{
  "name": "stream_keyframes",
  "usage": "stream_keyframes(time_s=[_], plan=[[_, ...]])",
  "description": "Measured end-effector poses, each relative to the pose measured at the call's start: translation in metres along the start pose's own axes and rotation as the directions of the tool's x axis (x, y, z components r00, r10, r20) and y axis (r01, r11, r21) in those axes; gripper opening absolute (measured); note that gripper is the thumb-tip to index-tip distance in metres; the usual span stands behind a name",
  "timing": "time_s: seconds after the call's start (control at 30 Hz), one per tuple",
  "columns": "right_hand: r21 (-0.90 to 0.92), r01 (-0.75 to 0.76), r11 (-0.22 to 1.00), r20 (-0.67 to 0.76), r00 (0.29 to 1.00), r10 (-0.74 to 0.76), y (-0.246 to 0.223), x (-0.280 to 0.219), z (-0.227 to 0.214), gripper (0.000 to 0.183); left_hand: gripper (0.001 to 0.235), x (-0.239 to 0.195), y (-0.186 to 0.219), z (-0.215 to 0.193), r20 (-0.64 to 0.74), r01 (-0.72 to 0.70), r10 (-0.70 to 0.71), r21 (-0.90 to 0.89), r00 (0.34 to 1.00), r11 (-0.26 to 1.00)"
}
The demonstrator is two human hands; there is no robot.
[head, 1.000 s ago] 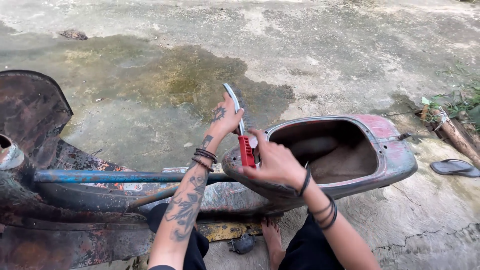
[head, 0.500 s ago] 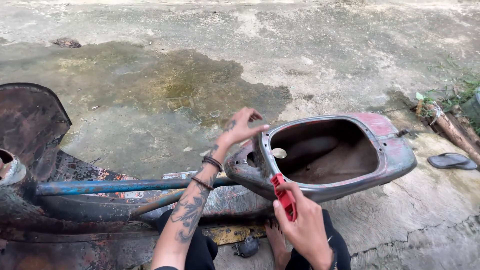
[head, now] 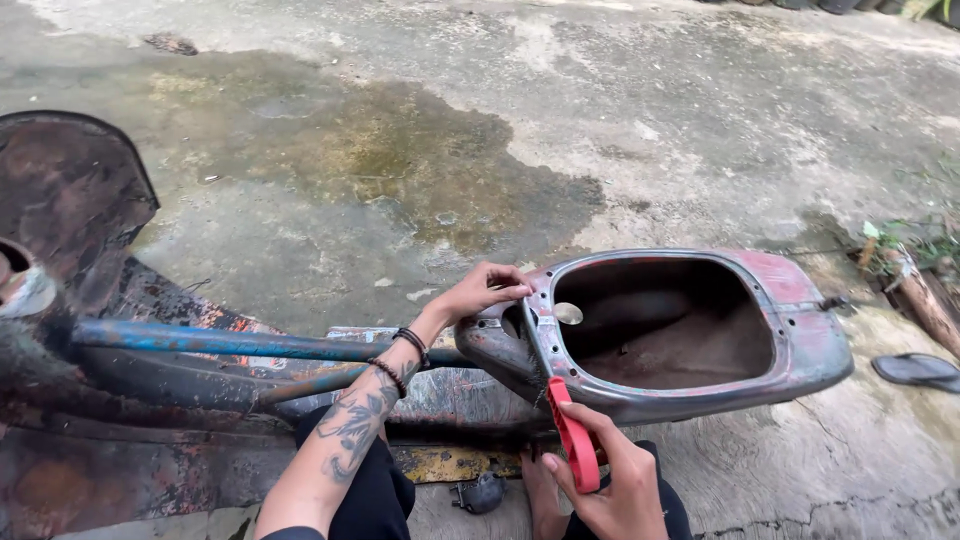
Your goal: The person uses a wire brush to scrub the edges and interior surfaces of a rusty motorcycle frame. They repeatedly brush along the seams and around circular openings, removing rust and debris from the metal.
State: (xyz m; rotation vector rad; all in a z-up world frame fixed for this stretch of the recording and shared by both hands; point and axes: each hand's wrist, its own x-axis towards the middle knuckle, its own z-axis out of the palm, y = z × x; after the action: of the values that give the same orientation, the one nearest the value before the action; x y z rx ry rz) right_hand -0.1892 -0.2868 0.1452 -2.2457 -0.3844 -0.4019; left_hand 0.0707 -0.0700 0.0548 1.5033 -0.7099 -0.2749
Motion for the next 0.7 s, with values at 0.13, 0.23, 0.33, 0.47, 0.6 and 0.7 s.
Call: stream_keyframes(time_s=[0.13,0.23,0.33,0.47,0.6,0.7], plan=[[0.032,-0.061,0.998,-0.064,0.996,0.063,0.005,-0.001,0.009,0.048,0.022,0.004,-0.008,0.005,-0.093,0.008,-0.004,0.043,0.996,0.999],[-0.021,-0.191,0.981,0.104,0.976,0.192,0.0,0.007,0.007,0.062,0.02,0.008,-0.023,0.005,-0.219,0.016,-0.019,-0.015,0.976,1.0],[0.209,-0.172,0.963,0.298,0.949,0.105,-0.012,0.015,-0.004,0.087,0.018,0.006,-0.021,0.006,-0.216,-0.002,-0.006,-0.038,0.976,0.999],[0.075,-0.234,0.969,0.371,0.909,0.191,0.012,0.014,-0.007,0.079,0.017,0.006,-0.025,0.006,-0.223,0.01,-0.018,-0.034,0.975,0.999],[-0.23,-0.299,0.926,0.258,0.899,0.355,0.034,0.034,-0.035,0.05,0.018,0.003,-0.023,0.0,-0.316,-0.003,-0.017,-0.065,0.949,0.998],[-0.1,-0.244,0.965,0.103,0.962,0.254,0.057,0.07,-0.056,0.04,0.021,0.005,-0.037,-0.001,-0.368,0.012,-0.067,-0.15,0.927,0.989]])
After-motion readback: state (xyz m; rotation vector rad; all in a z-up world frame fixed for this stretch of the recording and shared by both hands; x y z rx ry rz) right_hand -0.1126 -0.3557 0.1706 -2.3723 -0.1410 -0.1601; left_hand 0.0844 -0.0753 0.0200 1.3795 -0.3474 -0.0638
